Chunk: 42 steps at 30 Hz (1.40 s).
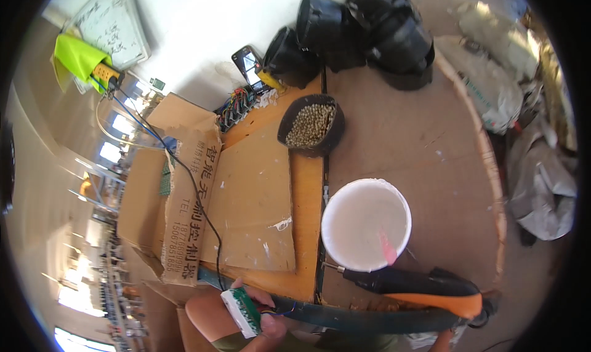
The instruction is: The person assembles electronic components by applying a white substance from a cup using a small spoon to a circuit board and then securing the board into a black plastic housing using a power screwdriver.
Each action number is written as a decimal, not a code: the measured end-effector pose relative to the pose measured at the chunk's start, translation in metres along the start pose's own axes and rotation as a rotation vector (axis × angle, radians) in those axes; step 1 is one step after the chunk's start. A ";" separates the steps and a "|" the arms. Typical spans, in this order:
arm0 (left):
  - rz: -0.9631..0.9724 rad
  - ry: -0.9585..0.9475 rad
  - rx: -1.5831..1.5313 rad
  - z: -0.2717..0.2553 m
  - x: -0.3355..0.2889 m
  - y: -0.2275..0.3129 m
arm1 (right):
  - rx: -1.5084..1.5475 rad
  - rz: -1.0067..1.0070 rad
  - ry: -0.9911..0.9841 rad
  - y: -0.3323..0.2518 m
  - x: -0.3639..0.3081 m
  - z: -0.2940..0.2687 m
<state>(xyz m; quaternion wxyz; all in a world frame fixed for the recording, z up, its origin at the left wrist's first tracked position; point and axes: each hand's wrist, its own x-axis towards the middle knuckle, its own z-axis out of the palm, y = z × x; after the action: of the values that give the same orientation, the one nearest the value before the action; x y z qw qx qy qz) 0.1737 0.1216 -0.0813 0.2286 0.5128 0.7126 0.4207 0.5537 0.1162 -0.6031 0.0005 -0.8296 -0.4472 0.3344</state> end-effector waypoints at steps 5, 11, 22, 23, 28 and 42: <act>0.350 0.323 -0.385 0.036 0.002 -0.048 | -0.005 0.096 -0.008 0.069 -0.101 -0.069; -0.037 -0.055 -0.980 -0.004 0.018 -0.034 | 0.234 0.365 0.371 0.085 -0.259 -0.222; 0.065 -0.124 -0.913 -0.123 0.002 -0.039 | 0.022 -1.473 0.691 -0.396 -0.405 -0.309; 0.108 -0.157 -0.871 -0.132 0.001 -0.032 | -0.122 -1.486 0.639 -0.410 -0.383 -0.293; 0.267 -0.249 -0.773 -0.174 -0.008 -0.034 | 0.224 -1.531 0.471 -0.424 -0.437 -0.298; 0.692 -1.116 -0.492 -0.150 0.033 -0.003 | 1.407 -0.207 -1.520 -0.340 -0.435 -0.207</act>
<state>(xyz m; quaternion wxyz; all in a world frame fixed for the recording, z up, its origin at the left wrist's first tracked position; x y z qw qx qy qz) 0.0463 0.0973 0.0010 0.5229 0.7828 0.1686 0.2922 0.2530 0.0596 -0.0991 0.2310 -0.1702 -0.1026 0.9524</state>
